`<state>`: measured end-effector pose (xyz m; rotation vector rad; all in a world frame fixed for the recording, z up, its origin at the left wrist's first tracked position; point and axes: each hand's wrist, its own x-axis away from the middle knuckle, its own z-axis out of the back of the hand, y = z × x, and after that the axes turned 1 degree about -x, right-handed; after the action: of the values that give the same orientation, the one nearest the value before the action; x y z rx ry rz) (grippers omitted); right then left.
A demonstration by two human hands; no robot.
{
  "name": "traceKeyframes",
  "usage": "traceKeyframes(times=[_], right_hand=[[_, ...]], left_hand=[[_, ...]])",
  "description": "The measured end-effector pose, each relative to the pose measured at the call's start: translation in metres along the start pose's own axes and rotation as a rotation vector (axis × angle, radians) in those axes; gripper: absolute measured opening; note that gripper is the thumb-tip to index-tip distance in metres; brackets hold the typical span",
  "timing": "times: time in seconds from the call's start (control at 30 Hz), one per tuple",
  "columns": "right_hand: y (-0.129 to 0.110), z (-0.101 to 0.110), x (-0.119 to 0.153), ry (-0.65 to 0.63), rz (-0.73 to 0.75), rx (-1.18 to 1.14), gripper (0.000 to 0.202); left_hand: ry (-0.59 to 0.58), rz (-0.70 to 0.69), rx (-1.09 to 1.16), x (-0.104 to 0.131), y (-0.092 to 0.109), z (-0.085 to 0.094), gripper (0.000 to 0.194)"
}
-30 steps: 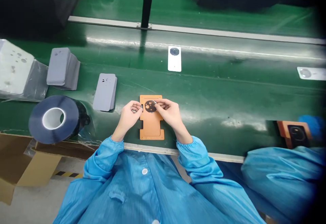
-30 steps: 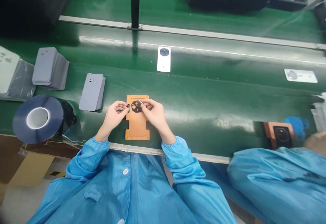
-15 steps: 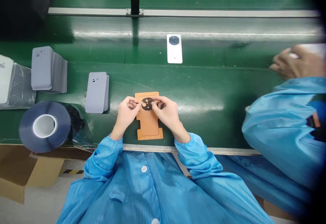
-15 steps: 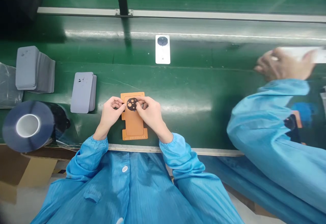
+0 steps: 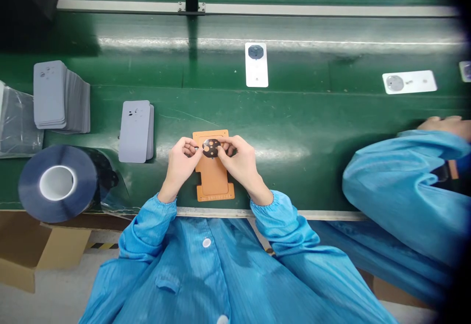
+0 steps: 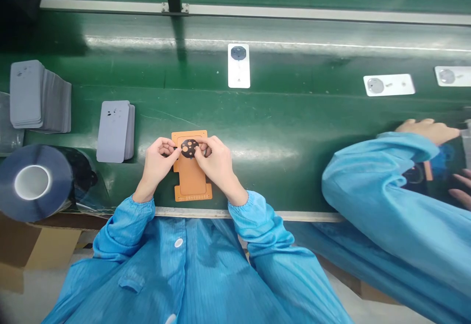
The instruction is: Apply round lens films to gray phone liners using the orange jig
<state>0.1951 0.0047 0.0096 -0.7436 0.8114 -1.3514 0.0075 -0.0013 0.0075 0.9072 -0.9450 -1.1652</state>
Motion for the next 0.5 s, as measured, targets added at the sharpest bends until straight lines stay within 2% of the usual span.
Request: traceKeyframes(times=[0.3,0.4,0.5], right_hand=[[0.007,0.001,0.001,0.014,0.023,0.020,0.022],[0.011,0.006,-0.002,-0.007,-0.036,0.000,0.022],[0.017,0.012,-0.007,-0.051,-0.139,-0.114,0.022]], left_hand=[[0.027,0.021,-0.034,0.000,0.005,-0.003,0.019],[0.034,0.031,-0.041,0.001,0.007,-0.004,0.020],[0.039,0.035,-0.042,0.002,0.008,-0.004,0.020]])
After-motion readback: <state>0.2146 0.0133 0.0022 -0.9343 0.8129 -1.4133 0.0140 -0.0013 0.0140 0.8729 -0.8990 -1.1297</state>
